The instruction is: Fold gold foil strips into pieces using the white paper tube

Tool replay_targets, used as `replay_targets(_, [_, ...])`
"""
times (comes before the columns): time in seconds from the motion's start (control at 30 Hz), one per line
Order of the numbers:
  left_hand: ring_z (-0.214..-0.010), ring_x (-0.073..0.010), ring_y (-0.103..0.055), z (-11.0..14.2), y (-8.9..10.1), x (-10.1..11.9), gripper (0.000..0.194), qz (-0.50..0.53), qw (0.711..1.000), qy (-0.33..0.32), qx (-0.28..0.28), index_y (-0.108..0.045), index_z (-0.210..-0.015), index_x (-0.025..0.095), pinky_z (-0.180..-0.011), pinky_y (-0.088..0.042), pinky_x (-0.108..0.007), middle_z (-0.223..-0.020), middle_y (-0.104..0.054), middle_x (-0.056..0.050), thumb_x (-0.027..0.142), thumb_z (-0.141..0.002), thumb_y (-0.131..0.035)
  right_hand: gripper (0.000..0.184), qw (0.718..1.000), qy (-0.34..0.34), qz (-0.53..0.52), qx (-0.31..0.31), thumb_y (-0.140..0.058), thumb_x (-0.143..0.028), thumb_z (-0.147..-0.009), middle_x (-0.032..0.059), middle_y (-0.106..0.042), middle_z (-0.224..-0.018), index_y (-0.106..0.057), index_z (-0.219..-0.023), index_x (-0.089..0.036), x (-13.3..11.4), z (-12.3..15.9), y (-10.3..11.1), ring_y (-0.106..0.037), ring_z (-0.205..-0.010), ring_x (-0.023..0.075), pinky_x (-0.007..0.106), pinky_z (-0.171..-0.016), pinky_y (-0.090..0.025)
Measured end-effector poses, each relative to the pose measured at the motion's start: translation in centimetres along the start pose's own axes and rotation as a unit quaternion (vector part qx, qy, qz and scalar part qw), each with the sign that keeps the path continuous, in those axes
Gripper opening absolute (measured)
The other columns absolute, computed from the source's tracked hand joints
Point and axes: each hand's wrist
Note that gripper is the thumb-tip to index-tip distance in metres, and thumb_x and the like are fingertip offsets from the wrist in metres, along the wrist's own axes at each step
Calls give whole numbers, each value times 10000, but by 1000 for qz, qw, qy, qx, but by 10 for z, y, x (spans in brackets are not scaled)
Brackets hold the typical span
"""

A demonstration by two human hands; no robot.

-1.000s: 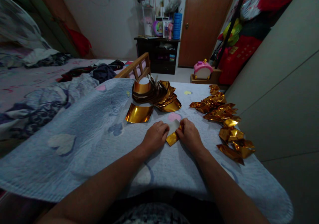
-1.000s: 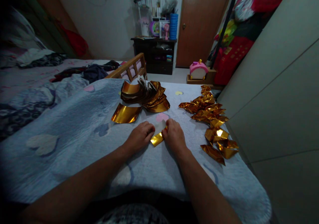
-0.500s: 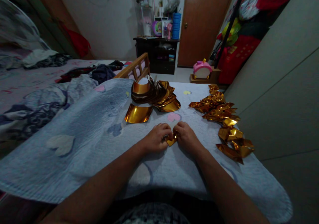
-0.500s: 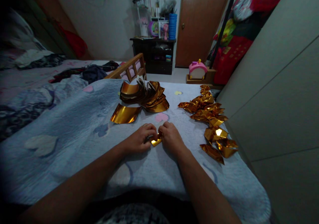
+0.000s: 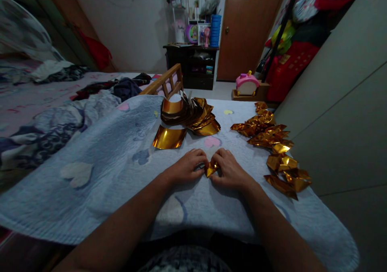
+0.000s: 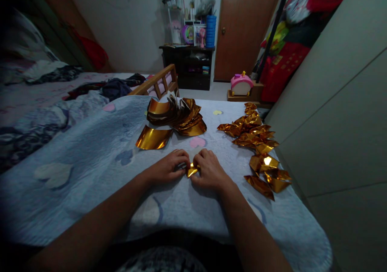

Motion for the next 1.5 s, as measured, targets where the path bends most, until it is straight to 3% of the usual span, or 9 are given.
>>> replay_targets(0.23, [-1045,-218,-560,1,2,-4,129,31,999,-7,9,-687,-968,181,-977,-448,-366,-1035,-612,-77,190,-896,-580,302,1000,-6,-18,-8,-793,-327,-727,67,-533,-1026,-623,-943,-202,-1,0,2,-494,-974,243,371,-872,-416])
replay_targets(0.47, [-1025,-206,-563,0,5,-2,122,54,998,4,16,-666,-927,183,-973,-454,-363,-1009,-615,-65,180,-895,-549,176,1000,0,-12,18,-729,-235,-761,63,-547,-990,-622,-897,-201,0,0,-1,-507,-920,218,343,-839,-421])
replay_targets(0.7, [-1076,-229,-520,1,5,2,303,33,999,-5,9,-599,-990,207,-1000,-431,-369,-1079,-587,-51,117,-703,-638,136,999,0,-28,18,-697,-191,-773,60,-551,-977,-653,-901,-208,0,0,-2,-508,-918,215,348,-845,-413])
replay_targets(1.0, [-946,-210,-533,-1,-6,-1,90,-23,999,-24,23,-581,-836,187,-847,-430,-317,-935,-599,-48,138,-788,-639,131,1000,10,-17,21,-681,-152,-751,68,-555,-983,-659,-874,-190,0,-1,-1,-512,-917,214,350,-839,-416])
replay_targets(1.33, [-841,-192,-564,-1,-10,2,96,-52,998,-19,3,-626,-814,172,-781,-434,-304,-825,-632,-40,96,-772,-585,113,1000,16,2,-8,-667,-143,-791,78,-591,-997,-686,-890,-195,-3,-1,-1,-499,-960,235,365,-854,-392])
replay_targets(1.5, [-800,-167,-567,1,-10,1,96,-42,999,-10,9,-620,-828,166,-743,-429,-280,-816,-616,-28,97,-780,-573,110,1000,13,-18,-15,-640,-106,-797,55,-615,-910,-668,-865,-188,-1,-3,-5,-510,-912,220,353,-827,-377])
Point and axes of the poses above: each hand's wrist, its own z-axis away from the middle knuckle, its own y-axis out of the back of the hand, x = y × z
